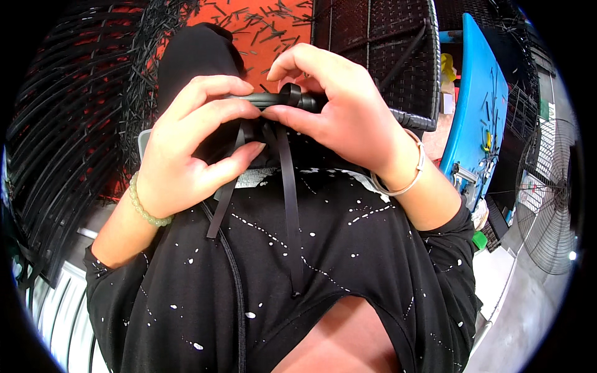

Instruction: The person wraps a black plastic strip around a curved metal chair frame. They use a staple gun to secure the strip at intervals and pliers to trim the excess material. The task involves repetitive wrapping and fastening actions on the chair's armrest.

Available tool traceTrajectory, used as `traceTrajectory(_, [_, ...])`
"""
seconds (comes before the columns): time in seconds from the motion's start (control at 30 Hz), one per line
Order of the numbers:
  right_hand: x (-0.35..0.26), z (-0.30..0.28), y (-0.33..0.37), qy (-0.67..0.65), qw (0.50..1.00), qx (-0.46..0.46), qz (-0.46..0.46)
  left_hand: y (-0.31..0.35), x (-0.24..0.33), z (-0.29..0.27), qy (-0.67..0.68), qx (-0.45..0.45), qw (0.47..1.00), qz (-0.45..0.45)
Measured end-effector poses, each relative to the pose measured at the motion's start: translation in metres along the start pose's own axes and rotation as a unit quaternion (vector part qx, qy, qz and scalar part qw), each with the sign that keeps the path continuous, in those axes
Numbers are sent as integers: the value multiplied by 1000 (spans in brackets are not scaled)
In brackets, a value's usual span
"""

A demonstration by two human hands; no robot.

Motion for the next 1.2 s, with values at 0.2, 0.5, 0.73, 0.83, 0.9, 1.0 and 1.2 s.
traceTrajectory(0.2, [8, -4, 9, 54, 997, 26, -54, -11, -24, -3, 249, -23, 948, -199])
traceTrajectory(0.5, [14, 2, 15, 82, 994, 53, -57, -76, -95, 3, 277, -432, 849, -124])
traceTrajectory(0.73, [17, 5, 16, 80, 992, 65, -73, -93, -100, 19, 324, -505, 786, -147])
traceTrajectory(0.83, [17, 5, 16, 82, 991, 66, -82, -88, -105, 29, 377, -504, 762, -156])
traceTrajectory(0.9, [17, 5, 16, 85, 991, 64, -87, -89, -106, 29, 370, -519, 754, -161])
traceTrajectory(1.0, [18, 5, 17, 83, 990, 58, -95, -87, -106, 32, 397, -520, 737, -169])
traceTrajectory(1.2, [21, 3, 22, 82, 989, 51, -113, -84, -99, 48, 446, -462, 745, -181])
Point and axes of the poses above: each hand's wrist, its own y-axis away from the middle knuckle, its own z-axis out of the palm, x = y × z, the point moved 1 cm from there along -y, towards the middle knuckle, and after that the axes turned 8 degrees about -y, right-handed, at the moved point
